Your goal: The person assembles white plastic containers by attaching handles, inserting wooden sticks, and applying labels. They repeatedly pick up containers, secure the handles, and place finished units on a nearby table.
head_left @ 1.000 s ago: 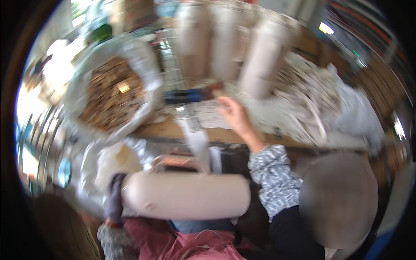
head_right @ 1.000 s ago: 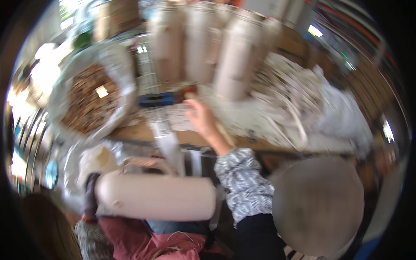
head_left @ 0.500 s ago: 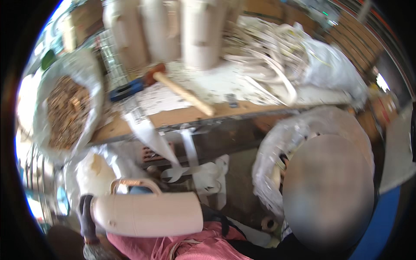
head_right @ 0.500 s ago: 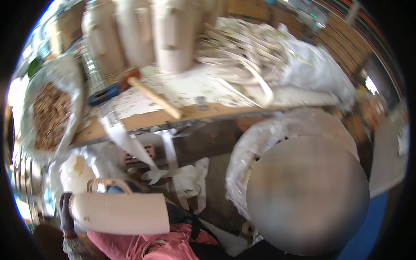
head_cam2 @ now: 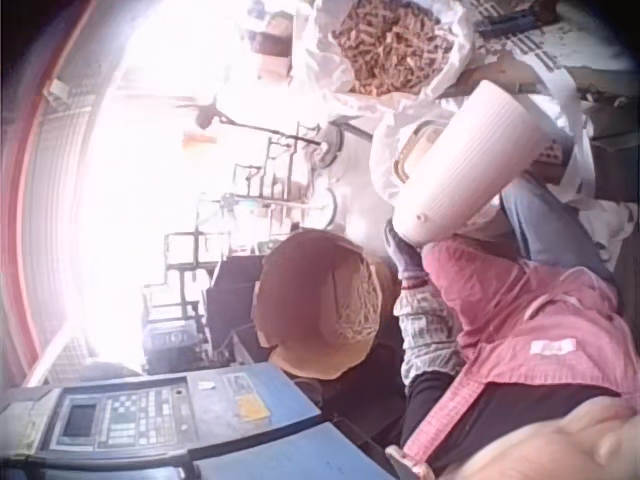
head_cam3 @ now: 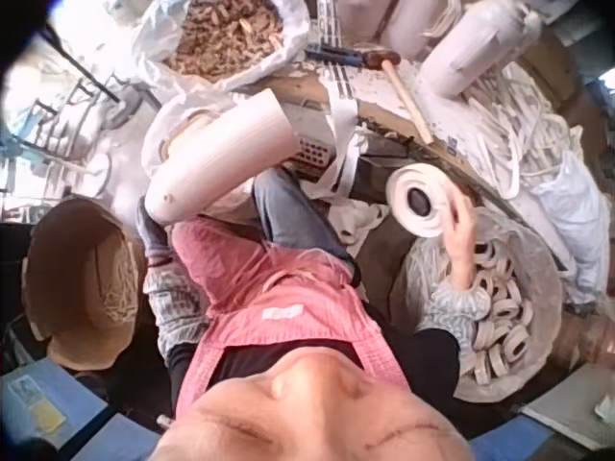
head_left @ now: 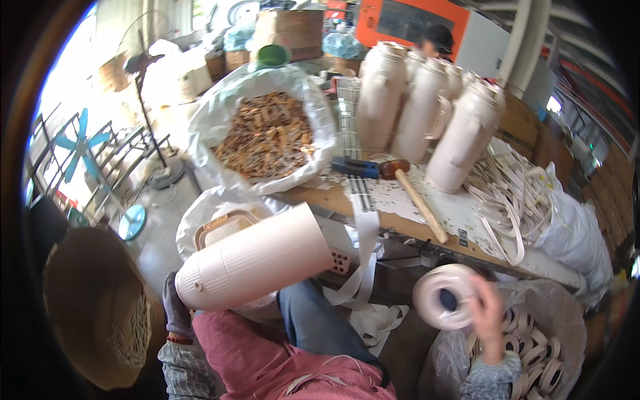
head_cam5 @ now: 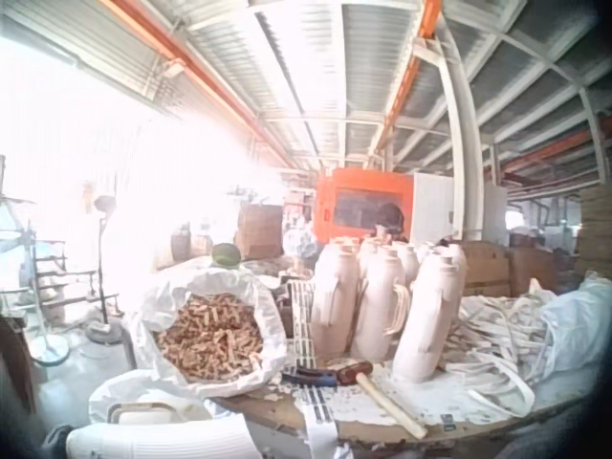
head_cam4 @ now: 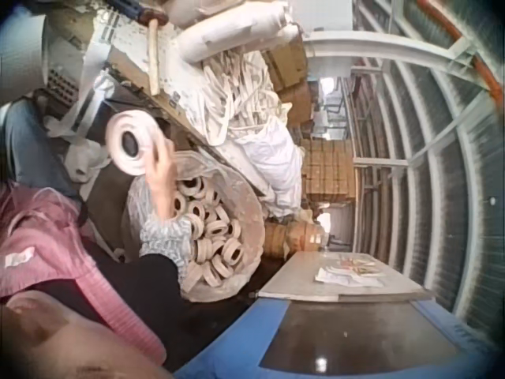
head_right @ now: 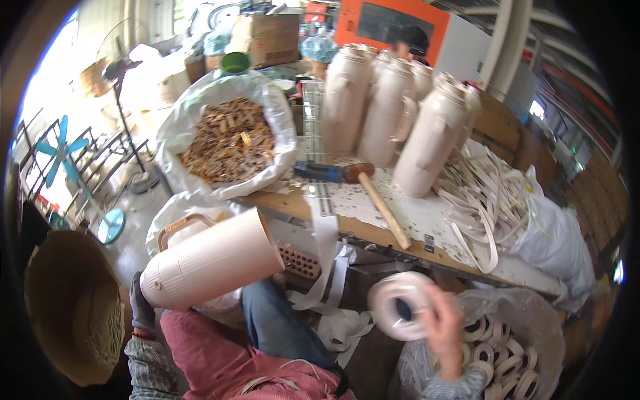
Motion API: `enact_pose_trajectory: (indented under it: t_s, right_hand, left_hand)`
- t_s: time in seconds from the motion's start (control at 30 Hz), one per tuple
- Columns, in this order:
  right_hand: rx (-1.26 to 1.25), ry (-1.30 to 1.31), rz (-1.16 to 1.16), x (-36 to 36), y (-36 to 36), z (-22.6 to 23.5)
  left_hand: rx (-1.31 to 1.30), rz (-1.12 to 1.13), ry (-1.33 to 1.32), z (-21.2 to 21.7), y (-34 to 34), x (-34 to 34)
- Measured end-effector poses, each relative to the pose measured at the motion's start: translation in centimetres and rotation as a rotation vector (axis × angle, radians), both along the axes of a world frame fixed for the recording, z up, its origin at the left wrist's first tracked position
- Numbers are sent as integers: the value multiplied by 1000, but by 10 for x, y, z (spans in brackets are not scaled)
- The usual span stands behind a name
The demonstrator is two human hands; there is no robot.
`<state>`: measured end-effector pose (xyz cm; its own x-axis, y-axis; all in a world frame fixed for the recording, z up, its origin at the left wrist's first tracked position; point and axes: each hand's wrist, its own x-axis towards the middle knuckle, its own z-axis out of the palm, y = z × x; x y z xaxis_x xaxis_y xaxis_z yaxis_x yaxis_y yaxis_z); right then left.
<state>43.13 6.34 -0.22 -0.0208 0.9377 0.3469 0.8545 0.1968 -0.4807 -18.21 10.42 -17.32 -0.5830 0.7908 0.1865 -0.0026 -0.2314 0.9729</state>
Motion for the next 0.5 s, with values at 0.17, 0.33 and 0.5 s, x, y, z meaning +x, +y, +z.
enact_pose_trajectory:
  t_s: [0.17, 0.33, 0.5]
  right_hand:
    - [-951, 506, 943, -166, 15, -150]
    - [-861, 477, 1544, -240, -2, -135]
    - [-824, 290, 1706, -228, 18, -138]
  left_hand:
    - [3, 223, 14, -38, -56, -38]
    - [-223, 495, 583, -6, -174, -56]
    - [-293, 599, 479, -9, -256, -50]
